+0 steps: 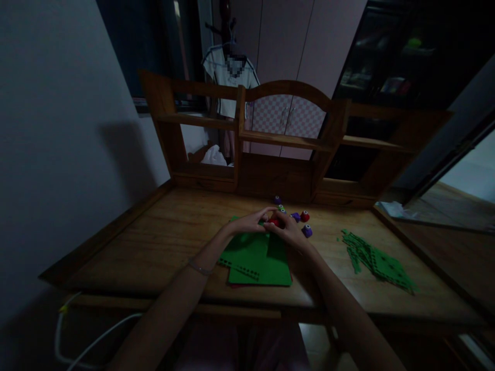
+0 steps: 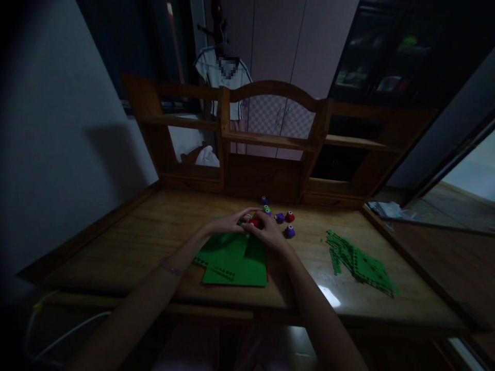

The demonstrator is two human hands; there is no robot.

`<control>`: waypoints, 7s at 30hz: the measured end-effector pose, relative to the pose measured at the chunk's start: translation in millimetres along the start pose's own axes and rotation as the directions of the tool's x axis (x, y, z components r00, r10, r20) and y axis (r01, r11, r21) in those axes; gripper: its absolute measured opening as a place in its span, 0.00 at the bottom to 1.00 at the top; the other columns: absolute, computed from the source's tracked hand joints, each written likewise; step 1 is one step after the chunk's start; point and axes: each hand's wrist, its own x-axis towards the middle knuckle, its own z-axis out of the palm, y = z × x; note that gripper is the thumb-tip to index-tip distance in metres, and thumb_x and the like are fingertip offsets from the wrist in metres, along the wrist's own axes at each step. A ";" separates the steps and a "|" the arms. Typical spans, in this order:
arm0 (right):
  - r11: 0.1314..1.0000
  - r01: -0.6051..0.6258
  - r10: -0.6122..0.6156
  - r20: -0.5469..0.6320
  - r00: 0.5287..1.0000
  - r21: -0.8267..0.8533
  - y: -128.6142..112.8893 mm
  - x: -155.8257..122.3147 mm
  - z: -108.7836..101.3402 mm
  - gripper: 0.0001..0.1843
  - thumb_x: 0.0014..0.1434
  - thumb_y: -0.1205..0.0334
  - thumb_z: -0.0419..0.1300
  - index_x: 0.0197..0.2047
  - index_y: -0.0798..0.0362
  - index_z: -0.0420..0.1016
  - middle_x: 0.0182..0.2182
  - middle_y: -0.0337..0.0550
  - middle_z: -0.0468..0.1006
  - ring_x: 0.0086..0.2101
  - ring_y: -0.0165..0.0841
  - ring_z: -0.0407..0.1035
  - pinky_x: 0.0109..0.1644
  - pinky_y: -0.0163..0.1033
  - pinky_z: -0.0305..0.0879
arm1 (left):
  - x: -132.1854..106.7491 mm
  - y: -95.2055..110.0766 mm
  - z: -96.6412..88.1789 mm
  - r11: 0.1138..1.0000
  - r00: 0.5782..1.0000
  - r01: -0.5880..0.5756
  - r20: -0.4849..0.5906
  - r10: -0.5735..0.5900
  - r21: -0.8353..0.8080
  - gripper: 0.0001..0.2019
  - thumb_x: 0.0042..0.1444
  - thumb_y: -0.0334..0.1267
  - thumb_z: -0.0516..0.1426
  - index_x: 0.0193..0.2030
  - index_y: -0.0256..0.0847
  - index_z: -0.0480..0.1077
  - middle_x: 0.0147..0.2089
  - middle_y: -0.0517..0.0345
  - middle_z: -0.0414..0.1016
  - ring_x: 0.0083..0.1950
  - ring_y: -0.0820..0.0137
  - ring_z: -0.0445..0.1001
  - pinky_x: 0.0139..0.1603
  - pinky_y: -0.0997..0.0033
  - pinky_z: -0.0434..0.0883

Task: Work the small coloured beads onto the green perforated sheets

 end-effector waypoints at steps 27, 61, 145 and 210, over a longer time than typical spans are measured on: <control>0.886 -0.166 0.324 -0.323 0.889 0.434 15.0 8.4 -8.0 0.23 0.54 0.38 0.53 0.30 0.52 0.66 0.25 0.39 0.69 0.27 0.30 0.63 0.27 0.33 0.56 | 0.1 -4.6 2.1 0.998 0.999 0.037 -0.006 -0.037 0.059 0.35 0.50 0.34 0.59 0.64 0.42 0.51 0.37 0.58 0.65 0.37 0.72 0.65 0.39 0.70 0.63; 0.347 -0.425 0.206 0.374 0.904 0.836 20.3 13.9 1.3 0.25 0.59 0.38 0.45 0.26 0.51 0.60 0.10 0.28 0.48 0.12 0.23 0.39 0.16 0.30 0.41 | 9.9 36.1 29.6 0.678 0.767 0.068 -0.473 0.433 0.732 0.10 0.60 0.42 0.52 0.41 0.41 0.72 0.41 0.54 0.70 0.46 0.66 0.63 0.54 0.62 0.56; 0.235 -0.402 0.164 0.371 0.914 0.885 16.3 16.9 -1.3 0.25 0.58 0.38 0.47 0.32 0.53 0.66 0.17 0.34 0.59 0.15 0.23 0.47 0.17 0.28 0.46 | 11.3 28.1 22.0 0.451 0.765 0.074 -0.341 0.547 0.890 0.09 0.60 0.40 0.53 0.41 0.41 0.72 0.38 0.56 0.70 0.43 0.68 0.65 0.51 0.61 0.59; 0.081 -0.245 0.193 0.226 0.955 0.966 37.2 18.1 -12.1 0.26 0.60 0.40 0.46 0.42 0.55 0.69 0.16 0.32 0.57 0.15 0.23 0.48 0.16 0.28 0.47 | 18.8 -14.7 2.6 1.000 0.674 -0.007 -0.739 -0.009 -0.018 0.14 0.50 0.47 0.59 0.37 0.36 0.74 0.36 0.53 0.75 0.39 0.68 0.71 0.43 0.68 0.67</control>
